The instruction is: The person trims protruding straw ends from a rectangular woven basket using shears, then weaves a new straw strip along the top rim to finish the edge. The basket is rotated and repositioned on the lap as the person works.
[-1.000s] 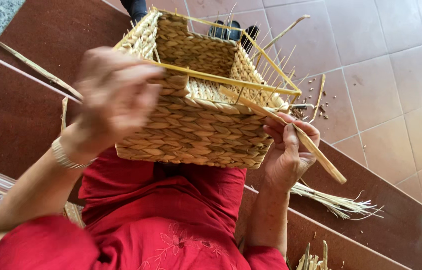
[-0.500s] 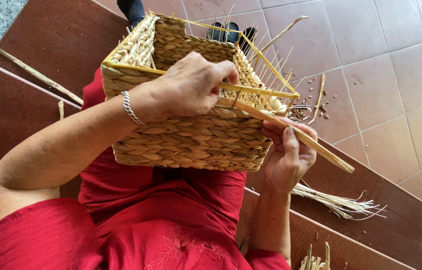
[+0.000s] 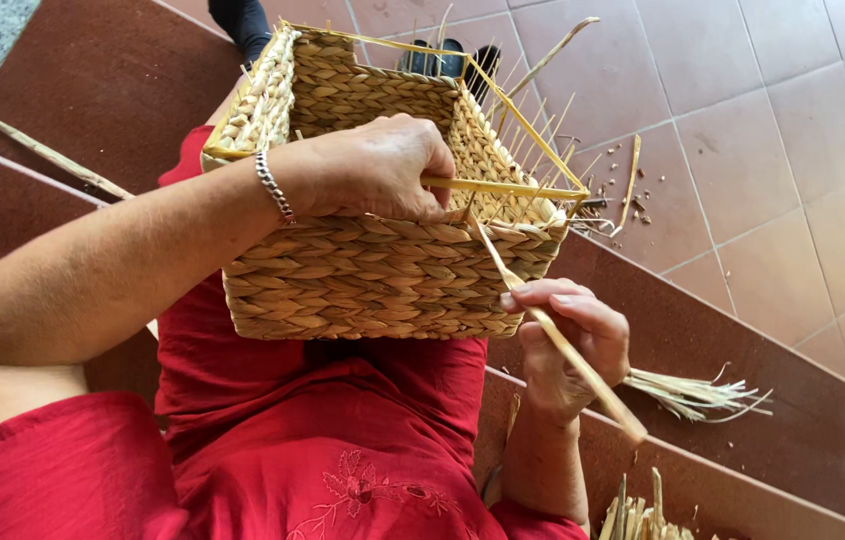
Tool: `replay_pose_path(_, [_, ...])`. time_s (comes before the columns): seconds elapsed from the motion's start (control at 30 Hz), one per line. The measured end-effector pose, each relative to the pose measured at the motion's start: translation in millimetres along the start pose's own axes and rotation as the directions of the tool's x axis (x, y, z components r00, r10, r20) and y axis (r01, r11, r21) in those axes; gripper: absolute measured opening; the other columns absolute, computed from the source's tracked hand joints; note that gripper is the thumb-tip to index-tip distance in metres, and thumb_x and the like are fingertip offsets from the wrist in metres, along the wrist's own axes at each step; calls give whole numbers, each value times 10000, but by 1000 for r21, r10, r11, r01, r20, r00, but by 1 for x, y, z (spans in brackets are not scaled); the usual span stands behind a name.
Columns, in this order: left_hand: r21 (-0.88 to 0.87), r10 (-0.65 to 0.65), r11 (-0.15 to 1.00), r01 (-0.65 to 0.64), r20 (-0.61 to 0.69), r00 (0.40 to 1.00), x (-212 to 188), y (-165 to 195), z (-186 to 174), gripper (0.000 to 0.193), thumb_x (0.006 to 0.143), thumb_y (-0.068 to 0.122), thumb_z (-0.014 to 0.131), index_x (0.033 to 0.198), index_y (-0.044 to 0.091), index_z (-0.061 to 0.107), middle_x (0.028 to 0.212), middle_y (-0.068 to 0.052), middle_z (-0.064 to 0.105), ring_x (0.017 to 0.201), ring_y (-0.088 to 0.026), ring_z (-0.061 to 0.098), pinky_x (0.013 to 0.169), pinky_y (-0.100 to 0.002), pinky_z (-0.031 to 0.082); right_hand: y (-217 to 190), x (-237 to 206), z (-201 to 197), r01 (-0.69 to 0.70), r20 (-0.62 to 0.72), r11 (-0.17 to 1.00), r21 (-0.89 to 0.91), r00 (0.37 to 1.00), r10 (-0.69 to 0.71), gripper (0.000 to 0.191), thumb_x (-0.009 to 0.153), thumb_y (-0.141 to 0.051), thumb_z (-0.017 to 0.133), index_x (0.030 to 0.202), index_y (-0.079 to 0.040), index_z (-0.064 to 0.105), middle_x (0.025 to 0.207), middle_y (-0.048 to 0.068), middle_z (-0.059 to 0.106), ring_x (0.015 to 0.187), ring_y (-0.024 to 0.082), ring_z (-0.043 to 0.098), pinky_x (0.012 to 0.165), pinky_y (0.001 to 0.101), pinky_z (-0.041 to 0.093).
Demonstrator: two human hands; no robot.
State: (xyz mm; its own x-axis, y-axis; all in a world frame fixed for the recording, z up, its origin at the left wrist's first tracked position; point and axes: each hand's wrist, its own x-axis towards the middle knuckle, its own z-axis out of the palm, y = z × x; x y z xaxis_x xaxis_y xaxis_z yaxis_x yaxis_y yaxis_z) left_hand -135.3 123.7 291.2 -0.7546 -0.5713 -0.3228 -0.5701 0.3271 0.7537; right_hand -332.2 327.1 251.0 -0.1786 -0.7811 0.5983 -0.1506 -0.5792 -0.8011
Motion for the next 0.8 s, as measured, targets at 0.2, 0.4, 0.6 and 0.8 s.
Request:
replay_pose_path(0.2, [53,-57,997,48,173,983,28,8,-5,158,703,140,827,830,50,799,734,-99,756,670,-189,714,583,-357,553,-9,-1,-1,-20,22,928,-373,999,30,291,898,16,798,1146,17,645,1198,191,627,785,172,656,700,262,571])
replay_pose_path(0.4, [-104,-11,994,38,253,967,42,-1,-9,255,656,68,824,905,115,792,717,-47,731,635,-157,690,521,-315,566,18,13,7,135,132,808,-574,989,-71,207,986,34,760,1184,-18,723,1164,99,721,976,217,744,858,306,613])
replay_pose_path(0.6, [-168,-45,981,96,280,959,38,-4,-3,199,731,151,846,912,73,826,716,-55,736,644,-149,669,554,-317,558,11,14,2,239,350,773,-588,936,-24,188,893,39,751,1074,-6,727,1053,146,744,967,252,727,848,333,598])
replay_pose_path(0.8, [-89,-59,993,78,202,978,30,8,-1,169,819,178,753,899,41,809,723,-84,756,630,-166,716,573,-338,616,-13,11,16,82,113,853,-515,993,-28,150,925,70,738,1055,1,707,1117,180,733,1033,263,756,918,331,619])
